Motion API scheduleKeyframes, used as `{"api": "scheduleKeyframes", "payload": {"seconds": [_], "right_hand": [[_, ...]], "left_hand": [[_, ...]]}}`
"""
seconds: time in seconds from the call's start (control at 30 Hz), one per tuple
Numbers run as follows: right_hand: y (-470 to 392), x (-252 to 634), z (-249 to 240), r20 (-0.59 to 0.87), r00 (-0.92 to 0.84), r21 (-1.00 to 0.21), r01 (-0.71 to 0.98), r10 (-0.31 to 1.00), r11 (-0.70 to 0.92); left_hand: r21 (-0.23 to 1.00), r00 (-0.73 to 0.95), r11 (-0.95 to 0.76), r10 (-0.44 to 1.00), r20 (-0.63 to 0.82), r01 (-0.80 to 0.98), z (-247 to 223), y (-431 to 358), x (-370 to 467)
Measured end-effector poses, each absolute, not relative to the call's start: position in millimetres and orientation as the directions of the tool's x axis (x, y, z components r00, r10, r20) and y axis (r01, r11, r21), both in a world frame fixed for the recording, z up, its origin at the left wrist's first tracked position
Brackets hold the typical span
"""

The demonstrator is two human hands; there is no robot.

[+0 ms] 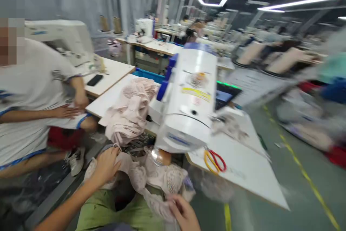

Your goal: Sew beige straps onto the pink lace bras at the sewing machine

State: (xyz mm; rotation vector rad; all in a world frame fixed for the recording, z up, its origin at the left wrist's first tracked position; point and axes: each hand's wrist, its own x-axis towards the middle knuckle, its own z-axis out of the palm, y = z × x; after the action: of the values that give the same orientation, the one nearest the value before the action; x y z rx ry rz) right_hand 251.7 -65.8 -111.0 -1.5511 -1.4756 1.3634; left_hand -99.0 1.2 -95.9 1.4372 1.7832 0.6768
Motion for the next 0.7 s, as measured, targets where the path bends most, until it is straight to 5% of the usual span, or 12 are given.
{"api": "scheduleKeyframes", "payload": {"seconds": [0.13, 0.27, 0.37, 0.47, 0.7], "right_hand": [[-58.3, 202.6, -98.6, -0.355, -0.089, -0.922, -0.133, 0.931, -0.365], [-40.1, 198.9, -89.3, -0.302, -0.154, -0.902, -0.272, 0.941, -0.334], [-16.9, 233.9, -85.4, -0.193, -0.058, -0.981, -0.025, 0.979, -0.195], [31.4, 285.9, -80.7, -0.039, 0.157, -0.921, 0.377, 0.987, -0.097], [167.9, 372.8, -64.7, 0.015, 0.426, -0.765, 0.587, 0.905, -0.264]], "left_hand": [[0.892, 0.462, -0.12, 0.881, -0.107, 0.436, -102.3, -16.3, -25.2], [0.956, 0.698, 0.045, 0.673, -0.244, 0.29, -93.2, -25.6, 17.0], [0.946, 0.662, 0.159, 0.681, -0.313, 0.284, -86.2, -20.4, 21.4], [0.918, 0.655, 0.29, 0.643, -0.397, 0.272, -82.0, -16.2, 13.7], [0.818, 0.599, 0.557, 0.609, -0.52, 0.143, -76.0, -18.4, 7.5]]}}
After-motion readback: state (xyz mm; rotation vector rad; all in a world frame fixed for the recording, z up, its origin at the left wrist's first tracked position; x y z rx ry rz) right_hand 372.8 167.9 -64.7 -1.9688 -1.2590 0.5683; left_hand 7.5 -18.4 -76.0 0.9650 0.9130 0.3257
